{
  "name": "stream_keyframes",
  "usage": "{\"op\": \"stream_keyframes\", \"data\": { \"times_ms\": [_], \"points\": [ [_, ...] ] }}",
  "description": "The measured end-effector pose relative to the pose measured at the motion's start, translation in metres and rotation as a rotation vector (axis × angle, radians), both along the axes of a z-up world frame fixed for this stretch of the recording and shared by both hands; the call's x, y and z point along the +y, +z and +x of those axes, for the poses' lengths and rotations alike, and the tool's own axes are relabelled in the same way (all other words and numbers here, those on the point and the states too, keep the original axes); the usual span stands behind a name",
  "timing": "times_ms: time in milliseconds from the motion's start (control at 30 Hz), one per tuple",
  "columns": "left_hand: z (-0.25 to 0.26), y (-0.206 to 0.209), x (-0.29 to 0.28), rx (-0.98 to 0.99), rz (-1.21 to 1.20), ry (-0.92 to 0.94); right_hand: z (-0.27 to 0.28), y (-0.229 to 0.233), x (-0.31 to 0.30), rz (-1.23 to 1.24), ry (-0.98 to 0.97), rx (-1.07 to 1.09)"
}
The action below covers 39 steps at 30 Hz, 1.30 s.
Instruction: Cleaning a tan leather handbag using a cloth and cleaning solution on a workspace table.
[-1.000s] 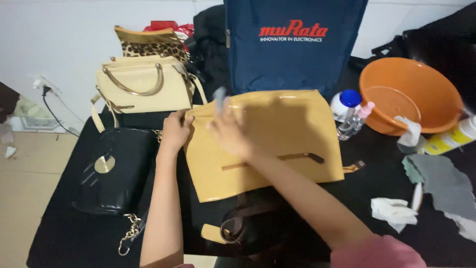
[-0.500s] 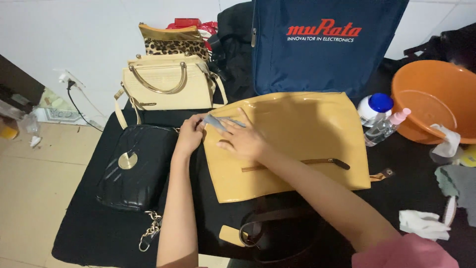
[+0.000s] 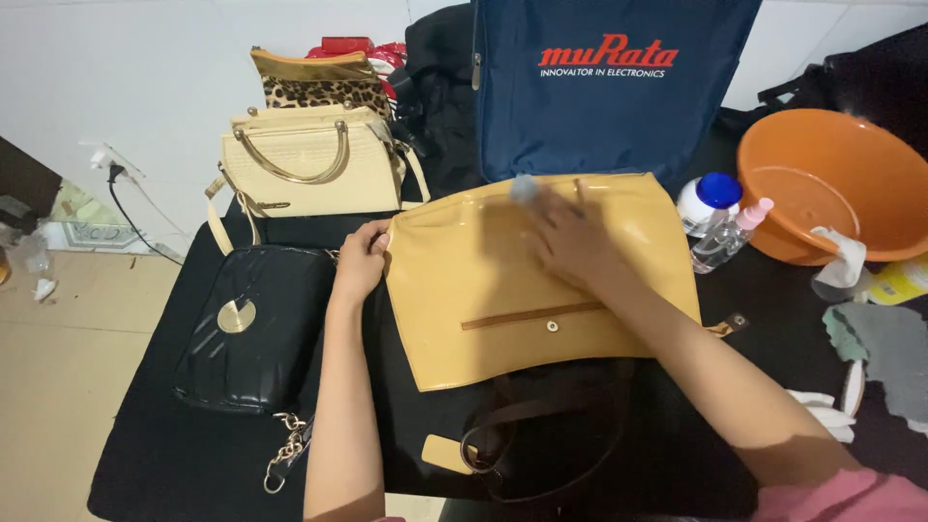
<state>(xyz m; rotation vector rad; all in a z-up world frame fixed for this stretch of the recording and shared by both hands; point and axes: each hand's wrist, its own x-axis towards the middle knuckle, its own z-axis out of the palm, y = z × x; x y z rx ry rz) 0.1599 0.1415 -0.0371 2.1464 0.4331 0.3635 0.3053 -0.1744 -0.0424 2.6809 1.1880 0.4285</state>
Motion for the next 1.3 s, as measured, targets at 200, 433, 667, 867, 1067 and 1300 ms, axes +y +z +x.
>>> {"op": "stream_keyframes", "data": {
  "times_ms": [200,433,667,867,1067,1300],
  "points": [
    [0.004,-0.008,0.004,-0.020,0.001,0.019,0.017,-0.045,0.075,0.296,0.076,-0.271],
    [0.003,-0.013,0.004,-0.022,-0.004,0.007,-0.051,-0.017,0.160,0.643,0.205,-0.162],
    [0.011,-0.016,0.012,-0.018,0.039,-0.015,-0.023,-0.035,0.110,0.385,0.349,-0.035],
    [0.001,-0.005,0.000,0.004,0.008,0.003,-0.001,-0.014,0.027,0.331,0.235,-0.252],
    [-0.007,0.010,-0.012,0.008,-0.036,0.028,0.012,0.016,-0.042,0.251,-0.042,-0.397],
    [0.001,0.004,-0.004,-0.010,0.025,0.017,0.042,-0.008,-0.053,0.287,-0.357,-0.219]
  ]
}}
